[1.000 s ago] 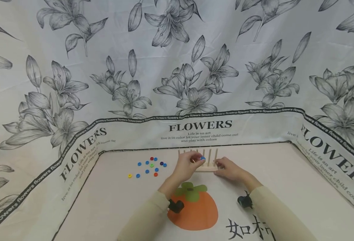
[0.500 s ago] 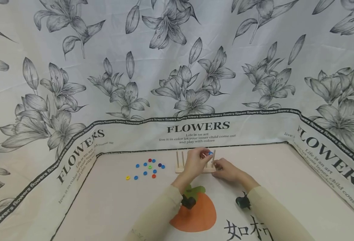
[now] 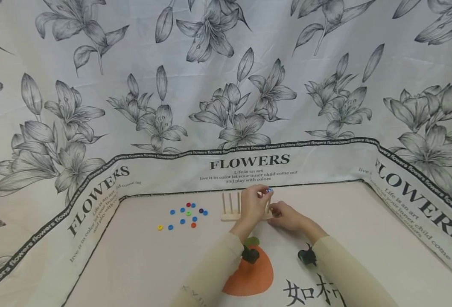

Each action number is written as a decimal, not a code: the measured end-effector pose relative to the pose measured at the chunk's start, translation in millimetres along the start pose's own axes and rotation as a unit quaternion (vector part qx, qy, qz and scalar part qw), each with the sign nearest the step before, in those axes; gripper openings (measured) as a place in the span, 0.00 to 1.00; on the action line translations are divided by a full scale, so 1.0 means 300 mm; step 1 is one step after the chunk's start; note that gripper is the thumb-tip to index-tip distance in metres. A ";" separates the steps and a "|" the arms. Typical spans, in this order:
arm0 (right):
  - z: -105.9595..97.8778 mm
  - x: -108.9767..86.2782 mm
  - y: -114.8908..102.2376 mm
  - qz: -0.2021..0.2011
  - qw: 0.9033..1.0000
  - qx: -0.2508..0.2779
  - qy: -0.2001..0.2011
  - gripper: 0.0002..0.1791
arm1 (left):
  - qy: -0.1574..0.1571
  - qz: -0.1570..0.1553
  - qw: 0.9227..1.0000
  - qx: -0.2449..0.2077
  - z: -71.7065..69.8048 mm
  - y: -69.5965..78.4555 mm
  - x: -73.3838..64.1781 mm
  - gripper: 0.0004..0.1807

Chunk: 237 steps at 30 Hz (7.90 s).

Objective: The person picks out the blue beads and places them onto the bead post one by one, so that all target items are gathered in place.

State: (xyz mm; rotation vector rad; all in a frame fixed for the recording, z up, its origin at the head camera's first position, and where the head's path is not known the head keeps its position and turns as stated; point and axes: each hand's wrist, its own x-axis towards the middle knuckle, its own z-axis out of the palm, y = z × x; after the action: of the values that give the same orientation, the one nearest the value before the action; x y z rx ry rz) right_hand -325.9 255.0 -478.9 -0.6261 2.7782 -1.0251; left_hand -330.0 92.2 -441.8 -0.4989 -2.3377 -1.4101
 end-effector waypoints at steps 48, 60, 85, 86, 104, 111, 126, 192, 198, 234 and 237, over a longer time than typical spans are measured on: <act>-0.005 -0.007 -0.011 0.015 1.000 -0.020 0.006 0.23 | -0.008 -0.003 0.985 0.170 0.076 -0.049 -0.046 0.08; 0.003 0.002 0.001 0.046 0.999 -0.012 -0.001 0.26 | -0.010 -0.032 0.987 0.159 0.092 -0.093 -0.078 0.08; 0.002 0.002 -0.003 0.080 0.997 -0.002 0.004 0.28 | -0.115 -0.010 0.966 0.231 -0.001 -0.076 -0.094 0.11; 0.001 0.003 0.002 0.083 0.997 -0.004 0.003 0.28 | -0.130 0.001 0.963 0.235 -0.017 -0.070 -0.094 0.12; -0.001 0.003 0.007 0.084 0.996 0.003 -0.011 0.34 | -0.135 0.011 0.978 0.156 -0.483 -0.163 -0.219 0.18; 0.004 0.002 -0.004 0.087 0.996 0.017 -0.012 0.35 | -0.066 -0.060 0.983 0.159 -0.665 -0.285 -0.290 0.21; 0.009 0.012 -0.002 0.087 0.996 0.002 -0.010 0.35 | -0.021 -0.191 0.959 0.207 -0.825 -0.482 -0.335 0.25; 0.028 0.002 0.005 0.081 0.997 0.002 -0.006 0.34 | -0.056 -0.212 0.934 0.281 -0.799 -0.513 -0.301 0.11; 0.028 -0.001 0.006 0.090 0.996 0.008 -0.002 0.34 | -0.039 -0.201 0.946 0.249 -0.798 -0.495 -0.294 0.11; 0.022 0.004 0.006 0.093 0.996 0.003 -0.010 0.35 | -0.023 -0.117 0.987 0.106 -0.683 -0.315 -0.293 0.12; 0.022 0.004 0.008 0.092 0.996 0.002 -0.010 0.35 | -0.031 -0.107 0.989 0.099 -0.664 -0.295 -0.289 0.12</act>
State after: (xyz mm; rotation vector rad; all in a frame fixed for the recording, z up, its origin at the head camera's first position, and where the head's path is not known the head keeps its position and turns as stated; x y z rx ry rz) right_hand -326.3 252.3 -485.3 -0.3685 2.7520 -0.9806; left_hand -271.6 -134.1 -464.4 -0.2458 -2.6121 -1.2455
